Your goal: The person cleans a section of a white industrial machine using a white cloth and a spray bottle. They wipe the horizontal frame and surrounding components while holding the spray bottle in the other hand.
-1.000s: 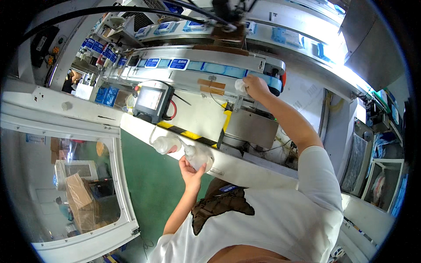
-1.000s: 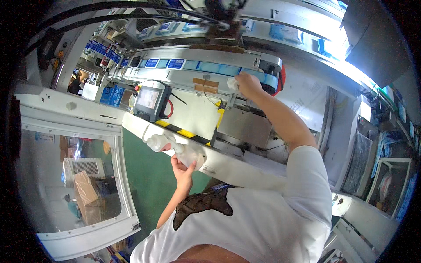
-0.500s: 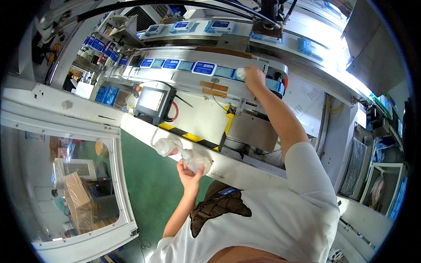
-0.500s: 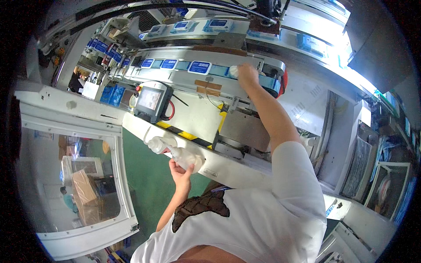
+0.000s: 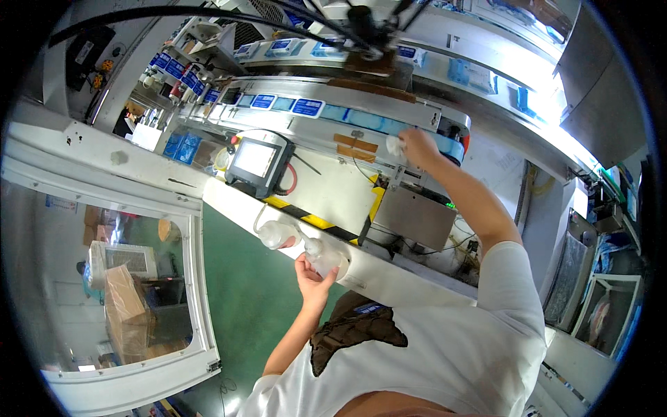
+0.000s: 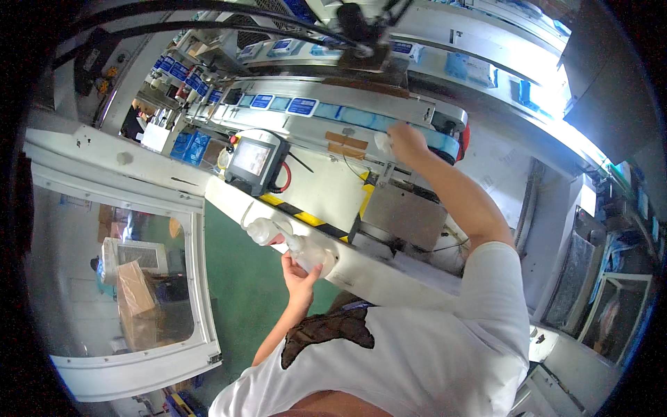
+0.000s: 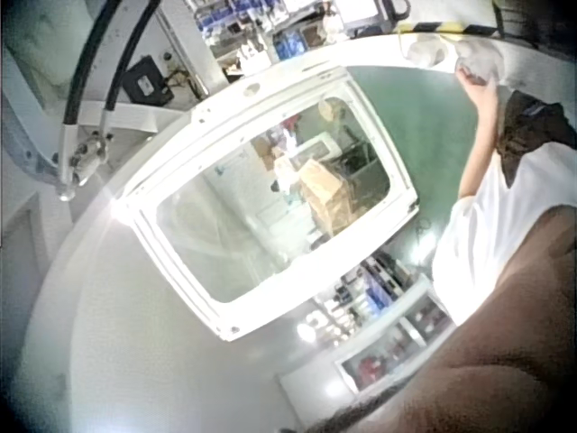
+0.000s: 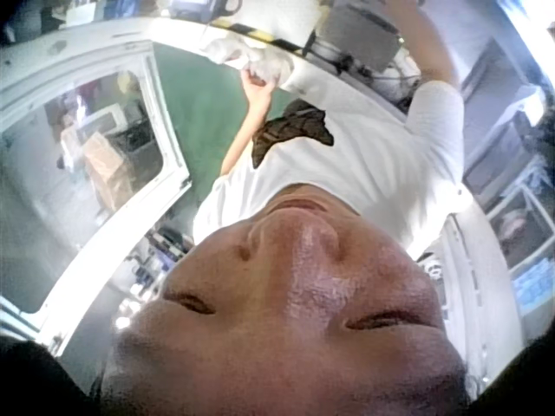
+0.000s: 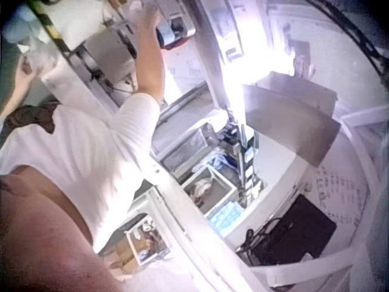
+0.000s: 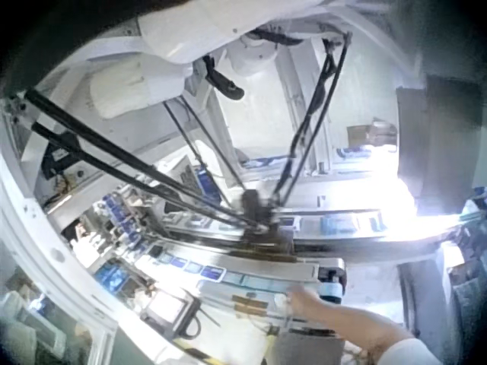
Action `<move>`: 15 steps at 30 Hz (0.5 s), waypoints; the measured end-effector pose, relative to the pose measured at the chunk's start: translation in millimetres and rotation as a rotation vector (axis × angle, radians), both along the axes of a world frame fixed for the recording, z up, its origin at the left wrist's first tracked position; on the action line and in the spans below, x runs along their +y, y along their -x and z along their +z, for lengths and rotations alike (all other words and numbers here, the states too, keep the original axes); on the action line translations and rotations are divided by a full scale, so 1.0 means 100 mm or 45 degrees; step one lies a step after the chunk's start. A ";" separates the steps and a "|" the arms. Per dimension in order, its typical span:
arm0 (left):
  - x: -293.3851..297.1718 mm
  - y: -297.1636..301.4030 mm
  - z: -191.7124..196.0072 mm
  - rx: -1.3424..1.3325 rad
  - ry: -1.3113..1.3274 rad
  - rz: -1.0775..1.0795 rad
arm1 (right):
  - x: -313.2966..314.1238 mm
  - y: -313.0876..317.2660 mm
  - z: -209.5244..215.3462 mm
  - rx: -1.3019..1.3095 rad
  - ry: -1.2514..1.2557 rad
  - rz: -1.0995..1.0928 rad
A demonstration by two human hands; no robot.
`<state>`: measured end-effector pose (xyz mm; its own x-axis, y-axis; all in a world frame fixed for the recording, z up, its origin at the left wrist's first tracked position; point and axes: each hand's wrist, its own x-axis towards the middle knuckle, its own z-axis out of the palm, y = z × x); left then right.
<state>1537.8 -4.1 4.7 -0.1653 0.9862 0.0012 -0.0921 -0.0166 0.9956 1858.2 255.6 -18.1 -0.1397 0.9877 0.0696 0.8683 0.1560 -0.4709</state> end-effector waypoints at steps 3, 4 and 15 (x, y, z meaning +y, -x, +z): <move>0.00 0.06 -0.02 0.005 -0.022 0.026 | -0.37 0.12 -0.13 0.057 -0.256 0.148; 0.00 0.08 -0.04 -0.020 -0.003 0.023 | -0.40 0.09 -0.17 0.173 -0.364 0.120; 0.02 0.01 -0.06 -0.012 0.006 -0.014 | 0.33 0.07 -0.03 -0.048 -0.231 -0.262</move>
<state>1537.1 -1.9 -1.5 -0.1543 0.9880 -0.0047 -0.1014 -0.0111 0.9948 1851.1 288.9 -21.3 0.0568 0.9674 0.2468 0.9069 0.0534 -0.4179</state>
